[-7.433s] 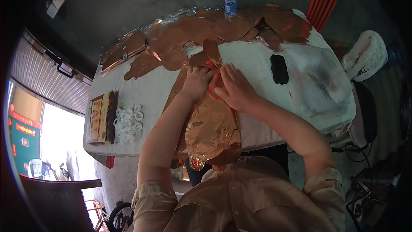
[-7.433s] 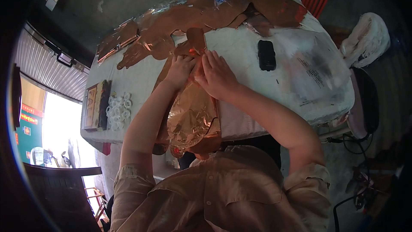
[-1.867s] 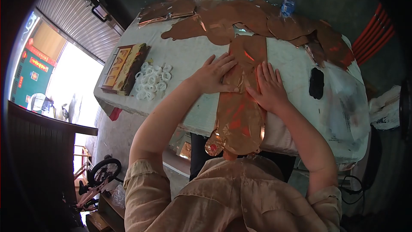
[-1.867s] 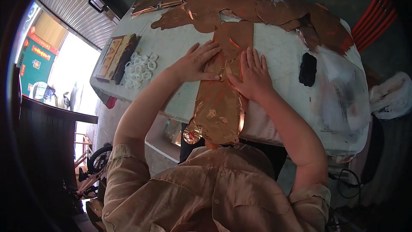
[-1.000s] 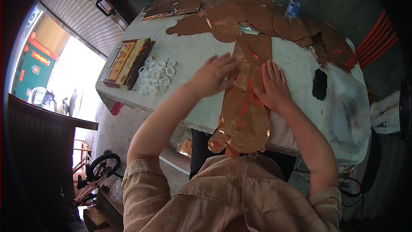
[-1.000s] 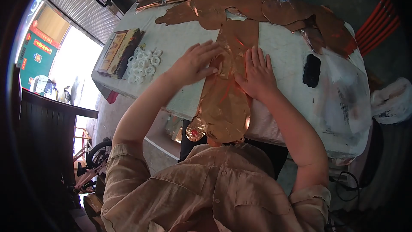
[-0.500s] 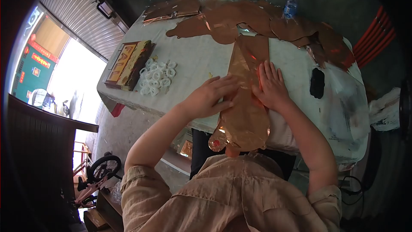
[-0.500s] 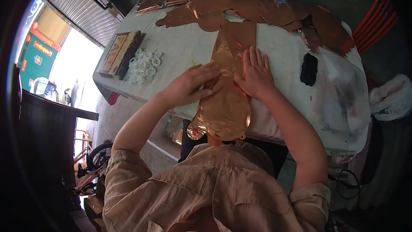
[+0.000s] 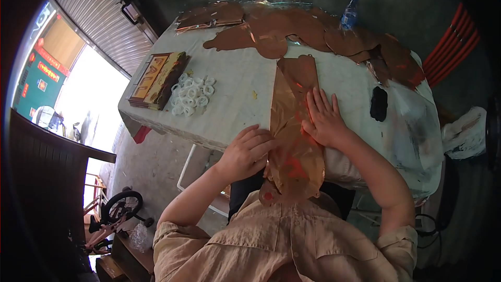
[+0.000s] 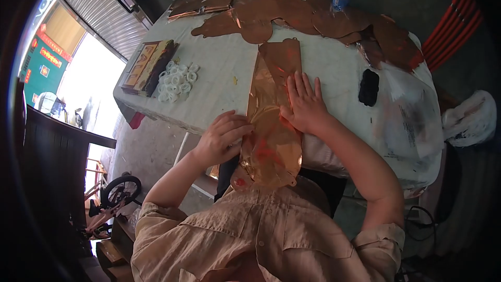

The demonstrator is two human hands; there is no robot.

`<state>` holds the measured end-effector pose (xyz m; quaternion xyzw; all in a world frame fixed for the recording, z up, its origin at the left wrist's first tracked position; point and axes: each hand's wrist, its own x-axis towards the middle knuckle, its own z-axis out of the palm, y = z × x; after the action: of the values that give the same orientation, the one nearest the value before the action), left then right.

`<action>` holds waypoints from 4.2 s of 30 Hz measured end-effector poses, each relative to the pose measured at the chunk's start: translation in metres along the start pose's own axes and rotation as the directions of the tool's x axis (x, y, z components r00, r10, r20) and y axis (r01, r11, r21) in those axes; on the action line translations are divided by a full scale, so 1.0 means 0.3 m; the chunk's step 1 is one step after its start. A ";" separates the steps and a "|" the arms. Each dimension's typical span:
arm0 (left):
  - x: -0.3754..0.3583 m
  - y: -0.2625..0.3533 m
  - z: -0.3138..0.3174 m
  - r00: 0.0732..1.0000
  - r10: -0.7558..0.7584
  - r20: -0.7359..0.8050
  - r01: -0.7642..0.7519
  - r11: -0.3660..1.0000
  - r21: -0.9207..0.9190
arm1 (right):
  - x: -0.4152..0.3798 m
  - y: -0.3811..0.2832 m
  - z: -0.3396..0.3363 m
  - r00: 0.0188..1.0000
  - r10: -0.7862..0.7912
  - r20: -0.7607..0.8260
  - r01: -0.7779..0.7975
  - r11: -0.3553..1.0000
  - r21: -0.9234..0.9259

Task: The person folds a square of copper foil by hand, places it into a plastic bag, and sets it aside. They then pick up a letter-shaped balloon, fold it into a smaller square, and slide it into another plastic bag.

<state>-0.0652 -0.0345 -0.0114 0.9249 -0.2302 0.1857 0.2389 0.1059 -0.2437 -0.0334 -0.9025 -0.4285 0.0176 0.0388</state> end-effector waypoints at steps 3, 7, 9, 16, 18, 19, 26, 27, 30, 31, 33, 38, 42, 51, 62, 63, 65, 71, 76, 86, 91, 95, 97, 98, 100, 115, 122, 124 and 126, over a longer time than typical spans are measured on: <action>0.057 -0.022 -0.007 0.996 0.058 -0.069 -0.056 0.998 0.023 | -0.004 -0.004 -0.001 0.999 0.035 0.010 -0.035 0.999 0.033; 0.115 -0.074 0.005 0.980 0.199 0.016 -0.200 0.976 0.091 | -0.002 0.000 0.005 0.999 0.028 -0.029 -0.026 0.998 0.062; 0.121 -0.091 0.014 0.975 0.218 0.051 -0.221 0.973 0.064 | -0.006 -0.007 -0.007 0.999 0.036 -0.022 -0.035 0.996 0.078; 0.141 -0.088 0.012 0.994 0.111 0.013 -0.109 0.985 -0.131 | -0.046 0.086 -0.001 0.978 -0.010 -0.207 0.087 0.927 0.364; 0.144 -0.088 0.012 0.995 0.104 0.011 -0.101 0.984 -0.146 | -0.086 0.132 -0.022 0.964 -0.033 -0.264 0.144 0.898 0.415; 0.145 -0.088 0.014 0.995 0.096 0.009 -0.094 0.983 -0.161 | -0.116 0.146 -0.050 0.965 -0.102 -0.243 0.183 0.922 0.341; 0.152 -0.086 0.003 1.000 -0.007 0.026 0.014 0.956 -0.294 | -0.145 0.063 -0.052 0.817 -0.405 -0.411 0.516 0.831 0.207; 0.153 -0.084 0.003 0.999 -0.023 0.029 0.031 0.955 -0.294 | -0.136 0.053 -0.047 0.774 -0.438 -0.457 0.538 0.836 0.111; 0.152 -0.085 0.006 0.999 -0.040 0.031 0.048 0.955 -0.294 | -0.140 0.033 -0.078 0.801 -0.427 -0.420 0.542 0.814 0.207; 0.148 -0.087 0.008 0.999 -0.041 0.028 0.047 0.954 -0.298 | -0.143 0.039 -0.072 0.800 -0.429 -0.419 0.545 0.812 0.210; 0.141 -0.094 0.007 0.997 -0.067 0.037 0.076 0.944 -0.321 | -0.153 0.063 -0.060 0.843 -0.382 -0.378 0.492 0.833 0.254; 0.126 -0.131 0.027 0.985 -0.162 0.065 0.174 0.888 -0.426 | -0.190 0.024 -0.092 0.849 -0.288 -0.443 0.477 0.777 0.410; 0.138 -0.101 0.013 0.993 -0.104 0.059 0.118 0.930 -0.349 | -0.170 0.008 -0.083 0.777 -0.377 -0.504 0.560 0.780 0.279; 0.146 -0.063 -0.005 0.983 0.185 0.011 -0.184 0.981 -0.065 | -0.180 0.007 -0.067 0.724 -0.524 -0.448 0.617 0.782 0.083; 0.218 -0.200 0.024 0.945 -0.201 0.259 0.310 0.805 -0.505 | -0.088 0.054 -0.113 1.000 -0.011 -0.018 0.020 0.473 0.881; 0.254 -0.223 0.018 0.832 -0.348 0.431 0.547 0.638 -0.542 | -0.064 0.059 -0.131 0.972 0.106 0.209 -0.228 0.224 0.947; 0.317 -0.257 0.016 0.582 -0.457 0.673 0.804 0.200 -0.560 | -0.004 0.096 -0.091 0.953 0.166 0.252 -0.284 0.216 0.934; 0.368 -0.340 0.038 0.408 -0.400 0.821 0.907 0.072 -0.416 | 0.075 0.126 -0.038 0.879 0.214 0.425 -0.454 0.108 0.884; 0.340 -0.253 0.009 0.483 -0.552 0.680 0.806 -0.021 -0.591 | 0.101 0.144 -0.007 0.893 0.204 0.401 -0.437 0.178 0.882; 0.187 -0.101 0.030 0.945 -0.294 -0.140 0.249 0.930 -0.270 | 0.093 0.135 -0.025 0.890 0.211 0.405 -0.443 0.179 0.879; 0.156 -0.123 0.024 0.859 -0.502 -0.103 0.444 0.830 -0.336 | 0.084 0.148 -0.003 0.919 0.221 0.327 -0.384 0.306 0.871; 0.157 -0.133 0.042 0.832 -0.555 -0.010 0.473 0.719 -0.509 | 0.065 0.124 -0.032 0.942 0.230 0.244 -0.316 0.363 0.877; 0.172 -0.127 0.032 0.824 -0.565 0.025 0.510 0.723 -0.466 | 0.069 0.124 -0.030 0.956 0.229 0.184 -0.267 0.419 0.868; 0.181 -0.122 0.024 0.817 -0.574 0.061 0.542 0.727 -0.421 | 0.070 0.125 -0.028 0.966 0.227 0.121 -0.218 0.473 0.854; 0.196 -0.115 0.016 0.798 -0.596 0.089 0.574 0.707 -0.413 | 0.069 0.121 -0.036 0.964 0.244 0.103 -0.213 0.485 0.848; 0.214 -0.118 0.023 0.815 -0.574 0.080 0.575 0.783 -0.235 | 0.124 0.131 -0.025 0.951 0.238 0.197 -0.297 0.531 0.794; 0.225 -0.097 0.026 0.810 -0.585 0.044 0.586 0.804 -0.103 | 0.132 0.129 -0.033 0.937 0.241 0.252 -0.345 0.536 0.770; 0.215 -0.099 0.035 0.879 -0.476 -0.026 0.477 0.878 0.031 | 0.131 0.129 -0.027 0.944 0.234 0.234 -0.326 0.543 0.774; 0.211 -0.097 0.039 0.934 -0.347 -0.082 0.356 0.918 0.174 | 0.133 0.135 -0.026 0.951 0.227 0.210 -0.303 0.552 0.777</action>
<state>0.0047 -0.0394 -0.0025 0.9646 -0.0360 0.1832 0.1865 0.1627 -0.2387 -0.0291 -0.8406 -0.2350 0.2518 0.4180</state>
